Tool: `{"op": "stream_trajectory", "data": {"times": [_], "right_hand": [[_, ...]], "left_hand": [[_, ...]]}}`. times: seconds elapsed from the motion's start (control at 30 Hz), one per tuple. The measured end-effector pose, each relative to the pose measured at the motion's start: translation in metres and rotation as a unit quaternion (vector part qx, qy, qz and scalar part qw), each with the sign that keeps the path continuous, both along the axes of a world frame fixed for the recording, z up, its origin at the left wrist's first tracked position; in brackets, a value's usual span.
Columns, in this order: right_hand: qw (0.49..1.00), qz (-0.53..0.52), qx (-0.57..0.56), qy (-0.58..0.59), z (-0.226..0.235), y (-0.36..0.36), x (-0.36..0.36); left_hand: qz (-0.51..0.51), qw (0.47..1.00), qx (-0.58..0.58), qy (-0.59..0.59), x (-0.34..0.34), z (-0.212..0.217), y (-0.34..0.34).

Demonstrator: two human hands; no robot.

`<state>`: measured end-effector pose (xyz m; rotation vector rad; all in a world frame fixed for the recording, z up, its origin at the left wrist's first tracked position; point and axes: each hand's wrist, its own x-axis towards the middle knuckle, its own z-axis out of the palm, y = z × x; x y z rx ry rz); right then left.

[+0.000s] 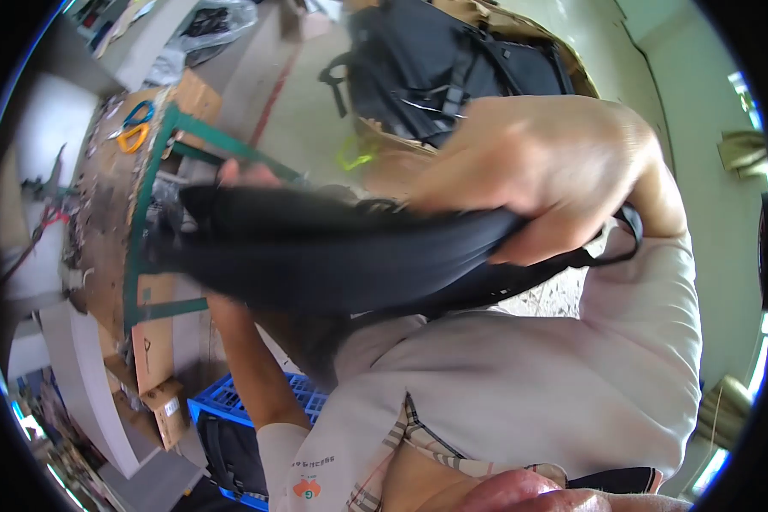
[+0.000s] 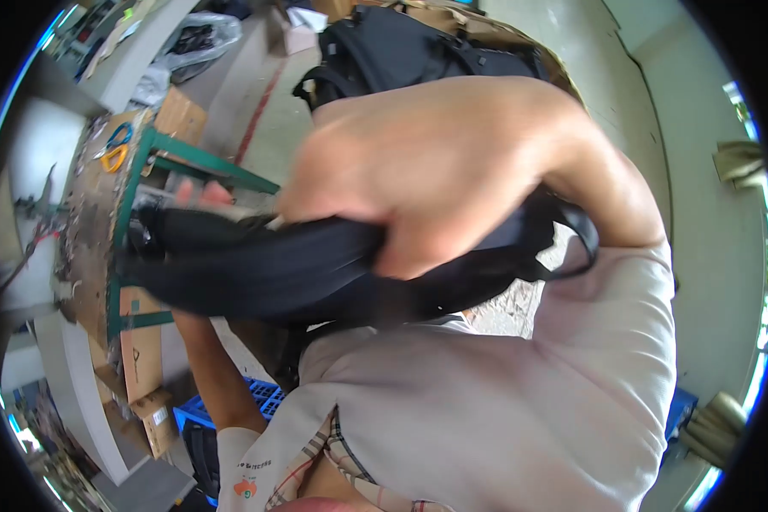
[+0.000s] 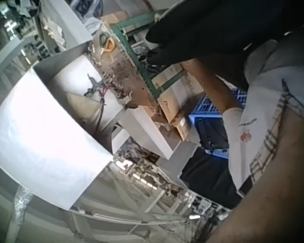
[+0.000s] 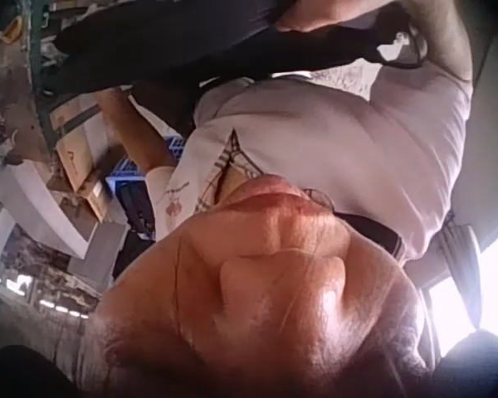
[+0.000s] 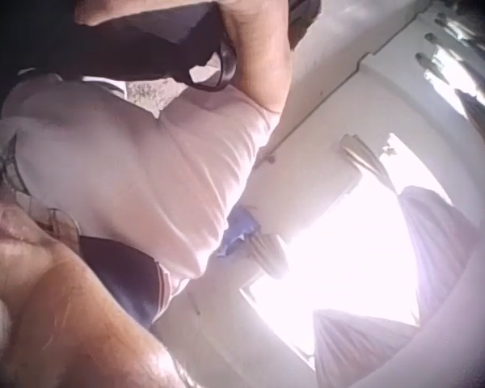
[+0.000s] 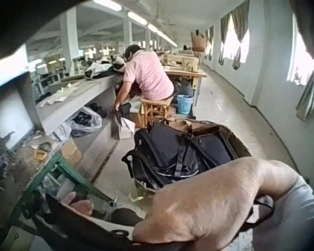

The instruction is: The recorder is inspecting black backpacks by flipping them inside out to check the interior compartments, zippers, and seams for defects.

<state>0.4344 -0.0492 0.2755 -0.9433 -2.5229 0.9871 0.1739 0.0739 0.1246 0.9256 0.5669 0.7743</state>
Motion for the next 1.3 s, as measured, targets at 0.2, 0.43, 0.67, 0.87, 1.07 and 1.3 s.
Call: {"op": "stream_trajectory", "data": {"times": [0.2, 0.43, 0.67, 0.87, 1.07, 1.3], "right_hand": [[0.995, 0.033, 0.068, 0.066, -0.019, 0.075, -0.091], [0.914, -0.017, -0.262, 0.309, -0.108, 0.135, -0.156], [0.859, -0.126, -0.291, 0.402, -0.142, 0.207, -0.248], [0.812, -0.164, -0.389, 0.403, -0.129, 0.252, -0.283], [0.808, -0.196, -0.412, 0.373, -0.140, 0.295, -0.283], [0.798, -0.217, -0.426, 0.368, -0.137, 0.308, -0.282]], "left_hand": [[0.242, 0.969, -0.028, -0.027, -0.129, -0.009, -0.058], [0.544, 0.830, -0.060, -0.106, -0.288, -0.020, -0.143], [0.703, 0.691, 0.094, 0.140, -0.390, 0.014, -0.042], [0.643, 0.726, 0.190, 0.150, -0.418, 0.060, 0.000], [0.603, 0.746, 0.213, 0.184, -0.406, 0.080, 0.041], [0.611, 0.744, 0.199, 0.182, -0.399, 0.088, 0.065]]}}
